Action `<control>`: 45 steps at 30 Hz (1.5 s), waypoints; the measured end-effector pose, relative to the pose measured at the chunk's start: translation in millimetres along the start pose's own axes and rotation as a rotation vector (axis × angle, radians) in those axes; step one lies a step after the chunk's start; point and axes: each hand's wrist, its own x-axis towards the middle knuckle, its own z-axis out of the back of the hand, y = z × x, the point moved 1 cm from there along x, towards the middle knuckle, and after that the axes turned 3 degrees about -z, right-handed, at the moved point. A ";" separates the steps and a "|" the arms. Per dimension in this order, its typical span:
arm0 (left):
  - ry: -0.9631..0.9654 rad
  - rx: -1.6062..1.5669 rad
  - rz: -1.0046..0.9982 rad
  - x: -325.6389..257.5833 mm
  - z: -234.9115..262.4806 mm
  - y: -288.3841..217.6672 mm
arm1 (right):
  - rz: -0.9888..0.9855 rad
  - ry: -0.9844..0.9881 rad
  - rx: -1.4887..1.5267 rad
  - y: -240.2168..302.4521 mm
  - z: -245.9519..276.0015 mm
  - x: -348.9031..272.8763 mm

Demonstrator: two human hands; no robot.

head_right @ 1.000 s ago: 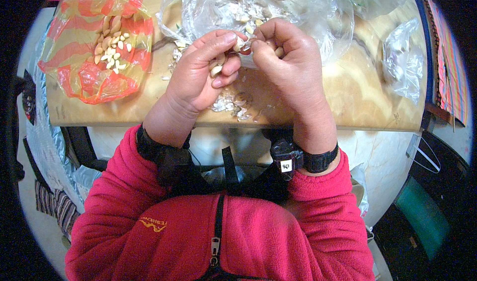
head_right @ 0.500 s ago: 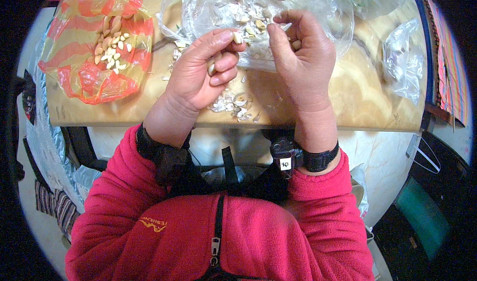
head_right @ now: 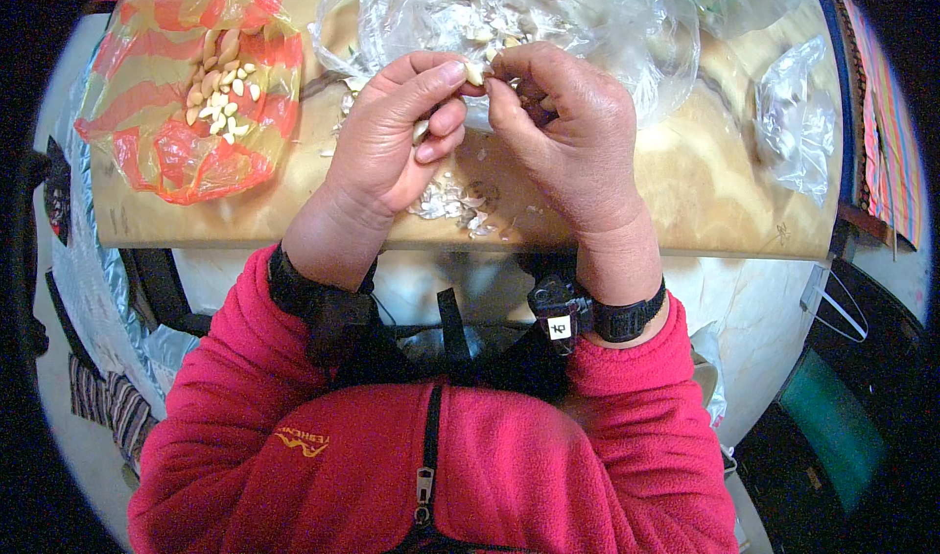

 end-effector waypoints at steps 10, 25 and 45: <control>-0.001 0.059 0.066 -1.9 -5.4 1.1 | -0.066 0.014 -0.022 0.1 0.1 -0.8; 0.107 -0.027 0.128 -2.7 -8.0 -2.0 | -0.120 -0.084 0.104 -5.1 0.1 0.4; 0.073 0.020 0.096 -3.1 -8.3 -3.3 | -0.070 0.050 0.031 5.0 -0.4 -2.2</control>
